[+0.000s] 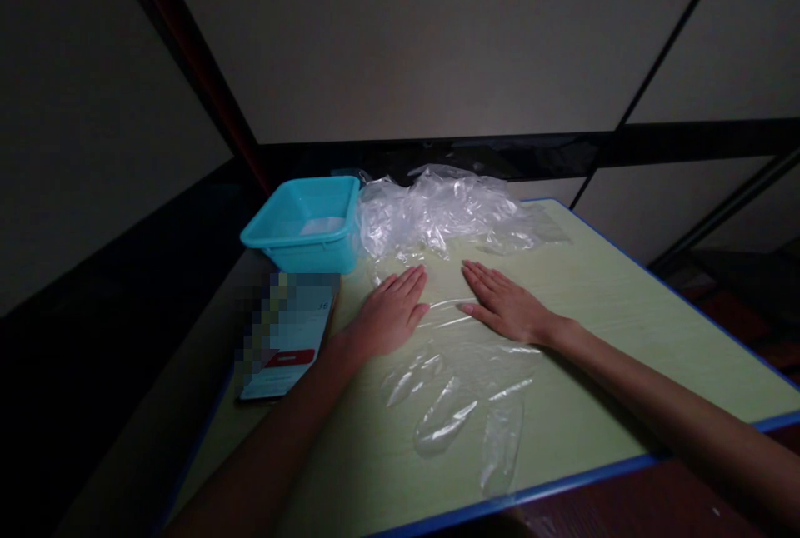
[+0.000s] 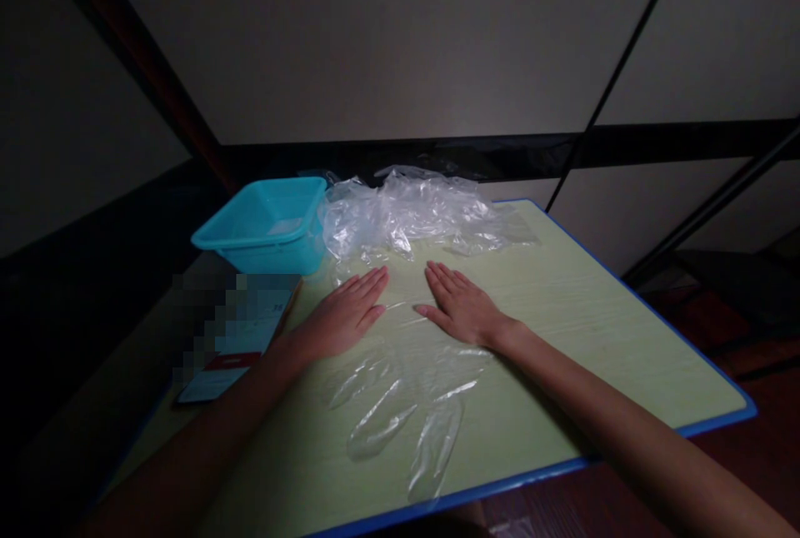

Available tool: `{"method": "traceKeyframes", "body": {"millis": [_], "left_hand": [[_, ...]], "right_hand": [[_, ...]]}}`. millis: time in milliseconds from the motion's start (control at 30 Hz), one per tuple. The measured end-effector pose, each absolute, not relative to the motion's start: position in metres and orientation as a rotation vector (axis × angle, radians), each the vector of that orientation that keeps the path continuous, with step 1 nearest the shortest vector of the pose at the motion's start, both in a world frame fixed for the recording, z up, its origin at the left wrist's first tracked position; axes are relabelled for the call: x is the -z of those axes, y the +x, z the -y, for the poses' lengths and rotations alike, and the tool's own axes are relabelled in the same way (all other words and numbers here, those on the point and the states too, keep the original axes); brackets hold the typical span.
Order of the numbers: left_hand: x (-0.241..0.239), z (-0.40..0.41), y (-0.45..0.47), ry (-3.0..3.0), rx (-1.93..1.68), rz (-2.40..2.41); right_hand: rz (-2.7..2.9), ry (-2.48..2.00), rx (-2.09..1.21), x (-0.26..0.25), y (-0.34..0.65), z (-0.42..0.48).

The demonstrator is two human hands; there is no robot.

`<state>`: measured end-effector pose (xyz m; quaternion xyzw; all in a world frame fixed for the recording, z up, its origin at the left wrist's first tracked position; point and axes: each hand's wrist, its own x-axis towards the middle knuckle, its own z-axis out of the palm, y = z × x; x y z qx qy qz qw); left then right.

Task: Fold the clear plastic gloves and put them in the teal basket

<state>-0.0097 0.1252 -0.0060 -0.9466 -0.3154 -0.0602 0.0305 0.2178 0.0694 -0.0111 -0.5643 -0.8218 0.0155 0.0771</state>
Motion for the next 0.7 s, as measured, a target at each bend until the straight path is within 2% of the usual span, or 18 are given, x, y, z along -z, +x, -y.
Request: {"method": "traceKeyframes", "body": {"millis": [300,700], "left_hand": [[0.008,-0.127,-0.011,-2.905,0.189,0.948],[0.011,-0.130,-0.010,-2.930,0.184,0.983]], "right_hand": [[2.341,-1.838,0.014,0.016,0.270,-0.065],[2.306,-1.835,0.024,0.017,0.276,-0.066]]}}
